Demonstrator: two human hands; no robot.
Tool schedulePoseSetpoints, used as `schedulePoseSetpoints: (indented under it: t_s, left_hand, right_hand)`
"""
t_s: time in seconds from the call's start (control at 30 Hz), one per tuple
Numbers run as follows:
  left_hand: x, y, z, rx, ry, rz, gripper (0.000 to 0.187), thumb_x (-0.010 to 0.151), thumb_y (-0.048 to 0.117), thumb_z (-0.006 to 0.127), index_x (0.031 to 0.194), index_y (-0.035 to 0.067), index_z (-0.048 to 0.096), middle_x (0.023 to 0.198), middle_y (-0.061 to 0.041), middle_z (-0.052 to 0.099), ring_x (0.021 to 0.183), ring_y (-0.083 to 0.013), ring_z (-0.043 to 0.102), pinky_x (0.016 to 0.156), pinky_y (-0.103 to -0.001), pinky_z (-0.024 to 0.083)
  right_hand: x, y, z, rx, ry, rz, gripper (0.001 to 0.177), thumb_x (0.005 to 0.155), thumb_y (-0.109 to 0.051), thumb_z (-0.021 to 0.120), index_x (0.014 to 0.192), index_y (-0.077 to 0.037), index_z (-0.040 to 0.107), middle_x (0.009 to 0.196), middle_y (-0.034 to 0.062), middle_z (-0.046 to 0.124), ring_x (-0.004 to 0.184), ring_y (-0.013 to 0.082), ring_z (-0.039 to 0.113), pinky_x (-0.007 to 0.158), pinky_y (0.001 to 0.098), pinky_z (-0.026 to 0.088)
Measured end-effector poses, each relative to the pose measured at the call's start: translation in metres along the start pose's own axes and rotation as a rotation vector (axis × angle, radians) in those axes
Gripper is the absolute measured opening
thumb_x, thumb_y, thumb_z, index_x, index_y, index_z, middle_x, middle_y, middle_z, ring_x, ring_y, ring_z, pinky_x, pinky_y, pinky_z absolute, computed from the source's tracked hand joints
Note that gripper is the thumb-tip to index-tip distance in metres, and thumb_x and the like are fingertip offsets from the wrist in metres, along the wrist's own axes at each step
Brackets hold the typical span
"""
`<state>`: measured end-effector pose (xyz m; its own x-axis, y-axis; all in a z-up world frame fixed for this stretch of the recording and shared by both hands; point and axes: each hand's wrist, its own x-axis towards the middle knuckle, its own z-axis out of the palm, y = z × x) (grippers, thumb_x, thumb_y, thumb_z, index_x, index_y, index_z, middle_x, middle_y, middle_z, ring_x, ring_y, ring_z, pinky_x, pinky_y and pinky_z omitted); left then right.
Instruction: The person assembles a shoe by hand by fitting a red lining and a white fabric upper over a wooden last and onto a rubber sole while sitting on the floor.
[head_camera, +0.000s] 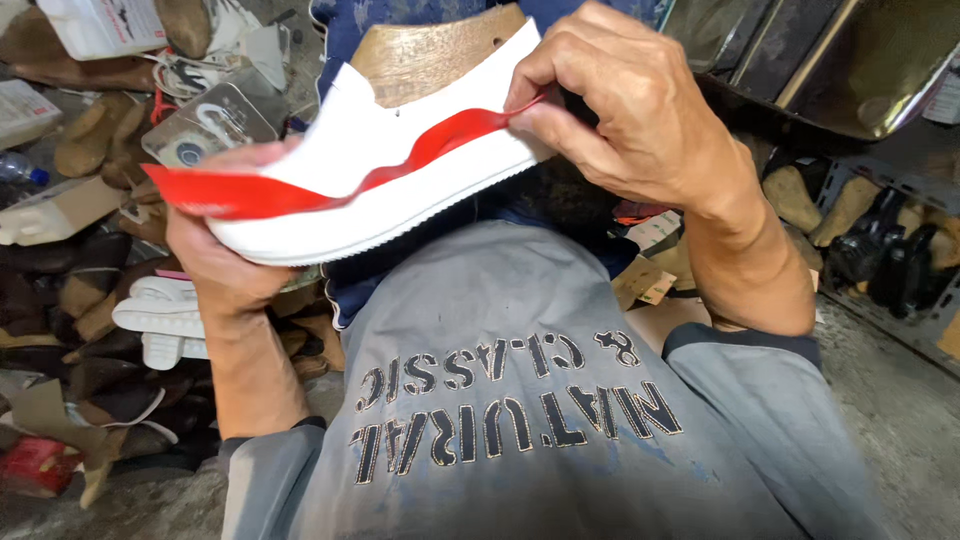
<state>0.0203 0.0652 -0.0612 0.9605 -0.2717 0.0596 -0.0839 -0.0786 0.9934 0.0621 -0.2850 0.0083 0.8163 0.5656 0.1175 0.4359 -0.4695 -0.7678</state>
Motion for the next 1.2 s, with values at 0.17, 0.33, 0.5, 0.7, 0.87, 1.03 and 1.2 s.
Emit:
schedulePoseSetpoints:
  t_s: [0.17,0.33,0.5,0.7,0.87,1.03,1.2]
  left_hand:
    - [-0.005,0.007,-0.005,0.177,-0.154,0.188,0.052,0.09,0.013,0.082,0.128,-0.005,0.052,0.128,-0.028,0.057,0.124,-0.0453,0.064,0.113,-0.057,0.057]
    - [-0.002,0.016,-0.005,0.341,-0.2,0.282,0.04,0.097,0.018,0.078,0.121,-0.005,0.055,0.125,-0.029,0.061,0.119,-0.0504,0.067,0.106,-0.057,0.059]
    - [-0.006,0.02,-0.003,0.444,-0.208,0.313,0.037,0.102,0.02,0.069,0.121,-0.009,0.057,0.124,-0.033,0.064,0.117,-0.0558,0.068,0.104,-0.055,0.056]
    - [-0.009,0.017,-0.004,0.439,-0.233,0.307,0.043,0.103,0.028,0.062,0.123,-0.01,0.056,0.125,-0.035,0.064,0.116,-0.0576,0.069,0.104,-0.057,0.056]
    - [-0.008,0.019,-0.004,0.422,-0.201,0.296,0.041,0.104,0.026,0.061,0.123,-0.01,0.056,0.124,-0.036,0.065,0.115,-0.0566,0.069,0.105,-0.057,0.057]
    - [-0.009,0.016,-0.007,0.427,-0.262,0.289,0.046,0.104,0.031,0.057,0.126,-0.008,0.055,0.128,-0.035,0.063,0.121,-0.0574,0.067,0.107,-0.058,0.054]
    - [-0.004,0.021,-0.006,0.459,-0.257,0.295,0.047,0.104,0.032,0.059,0.127,-0.009,0.054,0.128,-0.036,0.064,0.118,-0.0561,0.068,0.105,-0.057,0.055]
  right_hand:
    - [-0.013,0.0,-0.001,-0.073,-0.022,-0.026,0.03,0.109,-0.017,0.069,0.12,0.01,0.07,0.102,0.0211,0.065,0.086,0.0351,0.055,0.083,0.0446,0.043]
    - [-0.017,-0.015,0.015,-0.276,-0.014,-0.053,0.06,0.106,-0.046,0.061,0.133,0.008,0.061,0.13,0.0274,0.057,0.119,0.0432,0.06,0.102,0.0562,0.049]
    - [-0.019,-0.028,0.038,-0.357,0.097,-0.043,0.047,0.109,-0.04,0.057,0.126,0.002,0.068,0.11,0.0159,0.06,0.1,0.0343,0.064,0.087,0.0468,0.049]
    - [-0.052,-0.013,0.056,-0.512,0.296,-0.246,0.009,0.098,-0.002,0.075,0.098,-0.01,0.074,0.089,0.0044,0.063,0.082,0.023,0.058,0.095,0.0412,0.043]
    - [-0.07,-0.013,0.066,-0.512,0.332,-0.152,0.008,0.097,-0.016,0.079,0.097,-0.015,0.071,0.092,0.0001,0.063,0.092,0.0199,0.064,0.096,0.039,0.041]
    - [-0.054,-0.014,0.048,-0.396,0.451,0.105,0.051,0.102,-0.041,0.064,0.116,0.008,0.058,0.11,0.0234,0.06,0.102,0.0403,0.059,0.09,0.0509,0.049]
    - [-0.031,-0.02,0.037,-0.502,-0.031,0.001,0.074,0.109,-0.061,0.047,0.145,0.003,0.049,0.145,0.0247,0.056,0.136,0.0437,0.056,0.114,0.0555,0.046]
